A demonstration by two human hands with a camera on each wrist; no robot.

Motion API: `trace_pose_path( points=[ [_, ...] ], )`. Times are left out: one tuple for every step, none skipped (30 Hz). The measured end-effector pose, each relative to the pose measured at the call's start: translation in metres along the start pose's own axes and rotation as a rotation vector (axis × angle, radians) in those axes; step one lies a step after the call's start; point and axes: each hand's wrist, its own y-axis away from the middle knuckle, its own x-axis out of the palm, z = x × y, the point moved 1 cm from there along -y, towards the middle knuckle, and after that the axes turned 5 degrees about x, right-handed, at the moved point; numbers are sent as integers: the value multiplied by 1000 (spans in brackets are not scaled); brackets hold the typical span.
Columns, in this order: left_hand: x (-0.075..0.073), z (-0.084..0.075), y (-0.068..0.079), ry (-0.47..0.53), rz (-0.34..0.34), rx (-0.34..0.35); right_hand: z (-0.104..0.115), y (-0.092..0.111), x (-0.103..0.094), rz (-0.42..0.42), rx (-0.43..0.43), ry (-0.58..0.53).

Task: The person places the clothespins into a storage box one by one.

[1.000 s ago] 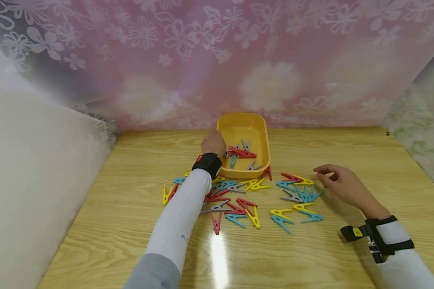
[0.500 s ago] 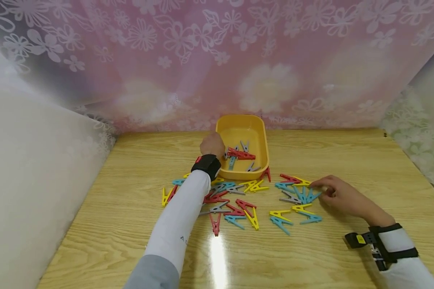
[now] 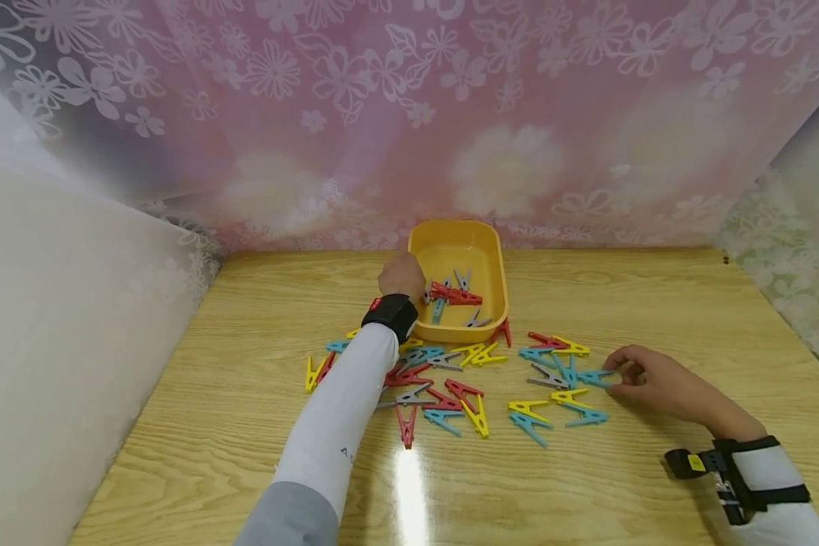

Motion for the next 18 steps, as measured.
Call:
trace_pose_path(
  points=[
    [0, 0, 0, -1, 1, -1, -1, 1, 0, 3, 3, -8],
    [0, 0, 0, 0, 2, -3, -2, 2, 0, -3, 0, -13],
    [0, 1, 0, 1, 2, -3, -3, 3, -1, -15, -3, -16],
    [0, 1, 0, 1, 3, -5, -4, 4, -1, -31, -11, -20],
    [0, 2, -1, 3, 5, -7, -4, 5, -1, -47, -21, -20],
    [0, 2, -1, 3, 6, -8, -5, 5, -1, -66, -28, -19],
    [0, 2, -1, 4, 8, -9, -5, 5, -2, -87, -30, -29],
    [0, 3, -2, 5, 8, -10, -4, 5, -2, -107, -27, -42],
    [0, 3, -2, 6, 8, -10, -4, 5, -2, -124, -24, -55],
    [1, 3, -3, 7, 7, -11, -4, 4, -2, -139, -22, -70],
    [1, 4, -3, 8, 7, -12, -4, 4, -2, -155, -17, -81],
    [1, 3, -4, 9, 5, -10, -3, 2, -2, -172, -16, -95],
    [2, 3, -4, 12, 4, -11, -3, 1, -2, -191, -18, -105],
    [2, 3, -4, 12, 3, -11, -1, 0, -1, -207, -24, -109],
    [2, 3, -4, 14, 4, -11, 0, -2, -1, -225, -33, -109],
    [2, 2, -4, 16, 4, -12, 1, -4, -1, -242, -39, -114],
    [2, 2, -4, 18, 5, -11, 3, -6, 0, -258, -44, -117],
    [2, 1, -3, 22, 6, -11, 5, -8, 0, -271, -49, -123]
  ],
)
